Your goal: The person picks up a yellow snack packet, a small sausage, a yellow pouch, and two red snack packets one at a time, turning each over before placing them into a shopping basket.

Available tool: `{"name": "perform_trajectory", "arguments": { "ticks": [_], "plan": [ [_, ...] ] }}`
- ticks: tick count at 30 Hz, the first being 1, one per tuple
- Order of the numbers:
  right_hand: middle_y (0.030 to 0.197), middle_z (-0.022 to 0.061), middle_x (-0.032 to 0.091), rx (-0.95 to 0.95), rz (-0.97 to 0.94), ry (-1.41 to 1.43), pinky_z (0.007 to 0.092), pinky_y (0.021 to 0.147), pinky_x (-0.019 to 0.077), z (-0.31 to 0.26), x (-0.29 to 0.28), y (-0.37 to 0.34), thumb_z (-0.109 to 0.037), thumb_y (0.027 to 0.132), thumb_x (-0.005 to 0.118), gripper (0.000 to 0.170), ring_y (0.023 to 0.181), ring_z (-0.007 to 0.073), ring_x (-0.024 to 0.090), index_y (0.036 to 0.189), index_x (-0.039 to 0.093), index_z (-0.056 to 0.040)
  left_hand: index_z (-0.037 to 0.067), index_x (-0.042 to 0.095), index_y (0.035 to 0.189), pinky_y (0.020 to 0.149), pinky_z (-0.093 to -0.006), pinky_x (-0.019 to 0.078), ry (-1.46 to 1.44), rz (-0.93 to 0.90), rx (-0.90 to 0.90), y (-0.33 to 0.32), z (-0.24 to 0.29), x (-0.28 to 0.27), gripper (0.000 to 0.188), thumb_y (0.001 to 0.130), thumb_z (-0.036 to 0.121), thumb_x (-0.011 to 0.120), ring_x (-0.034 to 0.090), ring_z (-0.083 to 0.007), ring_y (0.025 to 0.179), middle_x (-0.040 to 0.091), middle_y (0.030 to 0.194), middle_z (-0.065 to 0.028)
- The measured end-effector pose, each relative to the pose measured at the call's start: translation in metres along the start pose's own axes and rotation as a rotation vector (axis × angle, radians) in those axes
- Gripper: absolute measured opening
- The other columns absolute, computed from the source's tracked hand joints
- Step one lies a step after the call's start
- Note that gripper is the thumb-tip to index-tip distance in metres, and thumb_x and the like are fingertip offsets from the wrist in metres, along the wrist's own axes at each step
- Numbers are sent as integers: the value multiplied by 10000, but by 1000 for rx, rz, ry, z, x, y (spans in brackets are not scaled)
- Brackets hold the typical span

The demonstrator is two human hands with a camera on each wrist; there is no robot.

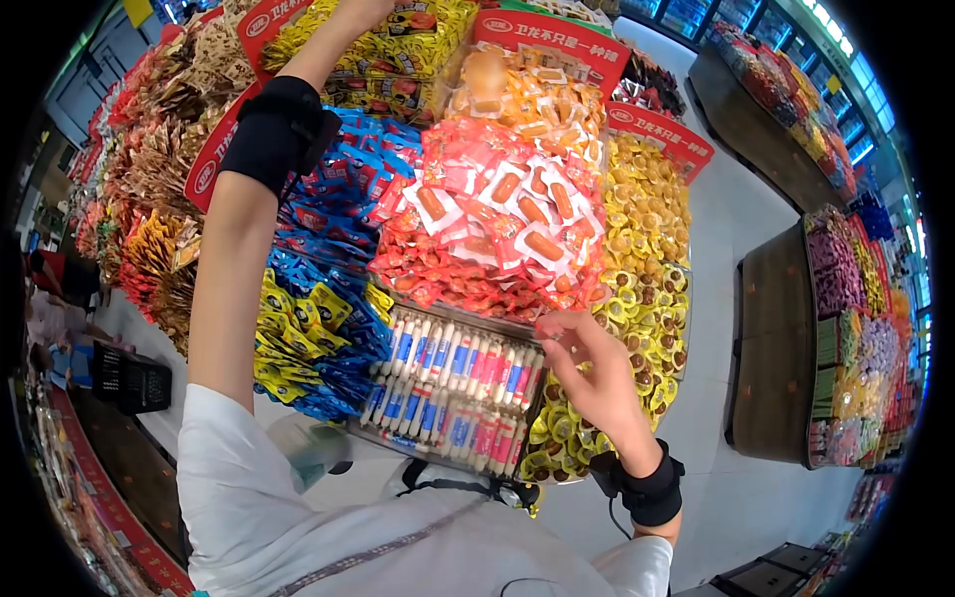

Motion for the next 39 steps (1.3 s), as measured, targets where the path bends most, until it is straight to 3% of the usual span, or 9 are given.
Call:
{"name": "perform_trajectory", "arguments": {
  "ticks": [9, 12, 15, 21, 24, 30, 31, 34, 39],
  "plan": [
    [902, 68, 595, -1, -10, 10, 225, 593, 449, -1, 5, 1, -9, 818, 515, 196, 759, 119, 583, 1013, 529, -23, 52, 593, 910, 668, -354, 446, 208, -8, 194, 2, 1, 13, 271, 644, 11, 625, 578, -283, 755, 594, 771, -153],
    [895, 65, 597, -14, 4, -1, 223, 584, 445, 1, 4, 1, -8, 817, 515, 195, 752, 117, 582, 1010, 531, -24, 37, 589, 915, 678, -344, 448, -3, 53, 235, 7, -17, 15, 254, 664, 7, 620, 577, -256, 770, 592, 781, -135],
    [887, 60, 602, -5, 3, -18, 219, 568, 437, 4, 2, 0, -6, 814, 518, 189, 736, 111, 581, 1001, 535, -26, 24, 591, 928, 687, -340, 451, -194, 96, -28, 4, -23, 8, 243, 688, -9, 602, 576, -228, 795, 593, 809, -109],
    [880, 56, 607, 7, 14, -10, 213, 548, 430, 7, 3, -3, -4, 811, 522, 175, 714, 106, 585, 983, 538, -28, 26, 589, 977, 665, -331, 458, -365, 70, 80, 7, -34, 22, 273, 707, -20, 584, 578, -204, 804, 587, 793, -106],
    [878, 57, 608, 12, 21, 14, 212, 553, 434, 7, 3, -4, -3, 810, 522, 173, 715, 109, 588, 981, 537, -27, 15, 588, 917, 622, -331, 460, 50, 39, 257, 3, -12, 12, 196, 726, -12, 553, 589, -215, 739, 575, 729, -116],
    [871, 61, 611, 14, 24, -2, 218, 563, 442, 9, 6, -7, -2, 805, 526, 187, 723, 116, 594, 990, 537, -27, 19, 532, 793, 562, -314, 453, 63, -246, -188, -3, 14, 22, 44, 769, 24, 494, 588, -219, 626, 573, 702, -120],
    [868, 62, 612, 9, 23, -12, 219, 563, 443, 9, 6, -8, -3, 804, 528, 189, 724, 117, 595, 991, 538, -27, 20, 523, 880, 559, -267, 450, 383, -377, 99, 4, -5, 39, 81, 802, 26, 502, 590, -167, 651, 606, 753, -82],
    [848, 63, 617, 14, 25, 6, 224, 557, 444, 9, 7, -11, -7, 802, 532, 192, 704, 120, 598, 993, 540, -26, 117, 595, 1032, 666, -360, 483, 482, -344, 171, -2, -18, 52, 282, 753, 111, 552, 611, -270, 790, 627, 904, -120],
    [848, 63, 624, 19, 25, 4, 229, 538, 442, 10, 6, -17, -2, 796, 533, 190, 678, 121, 606, 985, 538, -15, 116, 592, 962, 796, -383, 423, 757, -171, 349, -18, -4, 40, 256, 740, -3, 542, 524, -244, 947, 535, 887, -73]
  ]
}}
Point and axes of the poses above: each hand's wrist, its own y-axis towards the middle knuckle, its own x-axis out of the palm, z = x × y, the point moved 4 cm from there along y, towards the middle knuckle
